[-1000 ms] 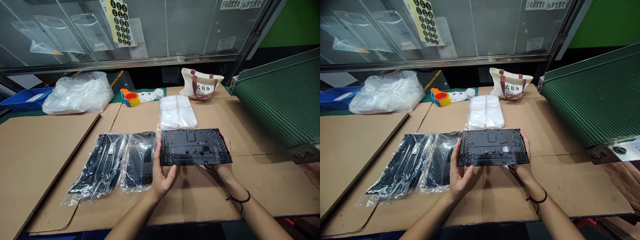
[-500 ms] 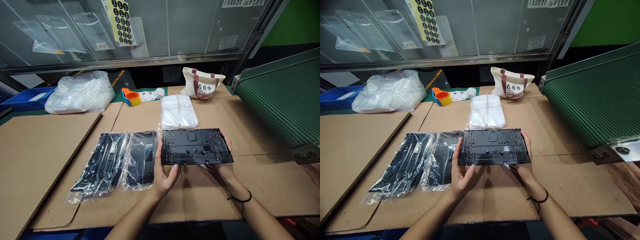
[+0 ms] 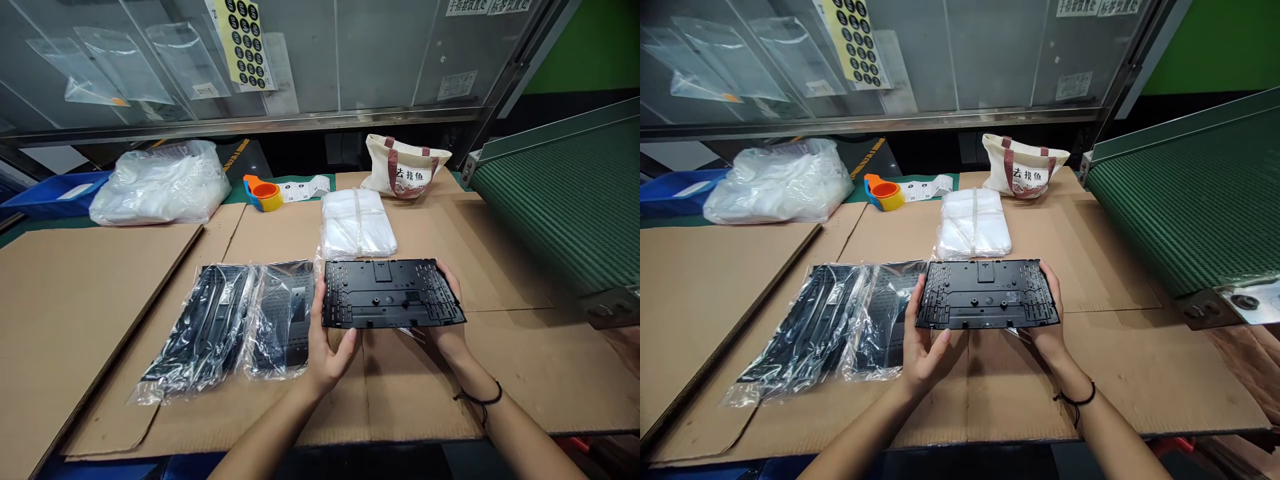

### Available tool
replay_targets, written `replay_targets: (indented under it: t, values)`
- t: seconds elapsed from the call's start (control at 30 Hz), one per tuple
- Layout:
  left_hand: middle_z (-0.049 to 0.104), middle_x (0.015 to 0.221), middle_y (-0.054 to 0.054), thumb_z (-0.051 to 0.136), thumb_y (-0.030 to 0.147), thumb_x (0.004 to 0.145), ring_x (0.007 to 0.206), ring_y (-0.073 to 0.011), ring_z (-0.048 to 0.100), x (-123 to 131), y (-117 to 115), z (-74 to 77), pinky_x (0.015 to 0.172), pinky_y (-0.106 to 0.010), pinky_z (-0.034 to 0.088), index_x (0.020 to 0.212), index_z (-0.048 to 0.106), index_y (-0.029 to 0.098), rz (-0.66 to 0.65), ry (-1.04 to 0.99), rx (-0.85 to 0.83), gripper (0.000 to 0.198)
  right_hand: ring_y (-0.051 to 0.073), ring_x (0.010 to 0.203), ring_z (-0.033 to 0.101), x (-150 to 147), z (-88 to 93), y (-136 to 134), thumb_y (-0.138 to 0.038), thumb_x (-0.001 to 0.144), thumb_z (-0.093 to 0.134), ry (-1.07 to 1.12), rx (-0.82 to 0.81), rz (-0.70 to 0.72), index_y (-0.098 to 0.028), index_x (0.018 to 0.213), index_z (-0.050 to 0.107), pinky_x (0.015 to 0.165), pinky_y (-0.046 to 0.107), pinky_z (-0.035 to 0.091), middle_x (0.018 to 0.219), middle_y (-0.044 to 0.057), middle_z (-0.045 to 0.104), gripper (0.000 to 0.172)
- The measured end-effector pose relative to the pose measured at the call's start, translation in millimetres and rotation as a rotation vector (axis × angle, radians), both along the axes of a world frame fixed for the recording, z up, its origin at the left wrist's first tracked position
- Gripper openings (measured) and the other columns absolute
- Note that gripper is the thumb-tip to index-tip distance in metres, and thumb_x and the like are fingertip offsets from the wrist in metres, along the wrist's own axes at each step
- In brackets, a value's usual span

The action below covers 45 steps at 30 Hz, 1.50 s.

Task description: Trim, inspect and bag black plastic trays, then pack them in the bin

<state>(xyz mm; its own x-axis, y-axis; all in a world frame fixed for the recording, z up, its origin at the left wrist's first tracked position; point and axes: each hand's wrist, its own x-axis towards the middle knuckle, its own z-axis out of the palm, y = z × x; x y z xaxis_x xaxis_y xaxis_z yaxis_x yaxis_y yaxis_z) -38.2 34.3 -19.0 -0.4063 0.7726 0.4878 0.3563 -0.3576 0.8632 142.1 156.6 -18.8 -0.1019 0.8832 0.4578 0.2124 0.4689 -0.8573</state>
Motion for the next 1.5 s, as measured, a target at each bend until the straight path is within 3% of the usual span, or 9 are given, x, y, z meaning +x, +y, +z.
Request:
replay_targets:
  t: [0.77, 0.97, 1.13, 1.37, 1.5]
  values:
    - [0.019, 0.159, -0.004, 0.060, 0.025, 0.082, 0.146, -0.0304, 0.015, -3.5, 1.5, 1.6, 0.121, -0.052, 0.013, 0.151, 0.020, 0.028, 0.031, 0.020, -0.010, 0.080, 0.033, 0.135, 0.038, 6.1, -7.5, -1.1, -0.048, 0.077, 0.066, -0.026, 0.115, -0.022, -0.025, 0.144, 0.036, 0.109, 0.059, 0.033, 0.147, 0.012, 0.039, 0.077]
    - [0.021, 0.159, -0.004, 0.055, 0.027, 0.085, 0.146, -0.0296, 0.018, -4.3, 1.1, 1.1, 0.121, -0.050, 0.015, 0.150, 0.021, 0.028, 0.026, 0.005, 0.001, 0.074, 0.034, 0.135, 0.037, 5.4, -5.8, -2.7, -0.050, 0.071, 0.072, -0.021, 0.117, -0.016, -0.026, 0.145, 0.033, 0.110, 0.059, 0.032, 0.149, 0.011, 0.036, 0.088]
    - [0.021, 0.159, -0.003, 0.058, 0.027, 0.083, 0.146, -0.0292, 0.016, -2.1, 1.1, 0.9, 0.121, -0.048, 0.017, 0.150, 0.023, 0.029, 0.037, -0.037, 0.007, 0.075, 0.031, 0.134, 0.040, 2.6, -2.3, -4.0, -0.050, 0.077, 0.066, -0.047, 0.104, -0.026, -0.025, 0.145, 0.033, 0.107, 0.056, 0.038, 0.148, 0.011, 0.039, 0.080]
    - [0.022, 0.159, -0.003, 0.058, 0.030, 0.084, 0.146, -0.0270, 0.015, -0.6, 1.0, 3.2, 0.121, -0.044, 0.016, 0.149, 0.024, 0.029, 0.056, -0.096, 0.048, 0.073, 0.031, 0.137, 0.037, 4.3, -5.7, 2.4, -0.036, 0.086, 0.058, -0.158, 0.191, -0.019, -0.027, 0.141, 0.039, 0.109, 0.061, 0.033, 0.149, 0.012, 0.038, 0.059]
    - [0.022, 0.159, -0.002, 0.058, 0.034, 0.083, 0.146, -0.0272, 0.016, 2.2, 1.9, 5.0, 0.121, -0.043, 0.015, 0.148, 0.027, 0.027, 0.113, -0.129, 0.111, 0.072, 0.029, 0.137, 0.039, 4.7, -1.7, 1.9, -0.029, 0.086, 0.057, -0.207, 0.271, 0.079, -0.028, 0.139, 0.041, 0.109, 0.060, 0.035, 0.147, 0.011, 0.043, 0.055]
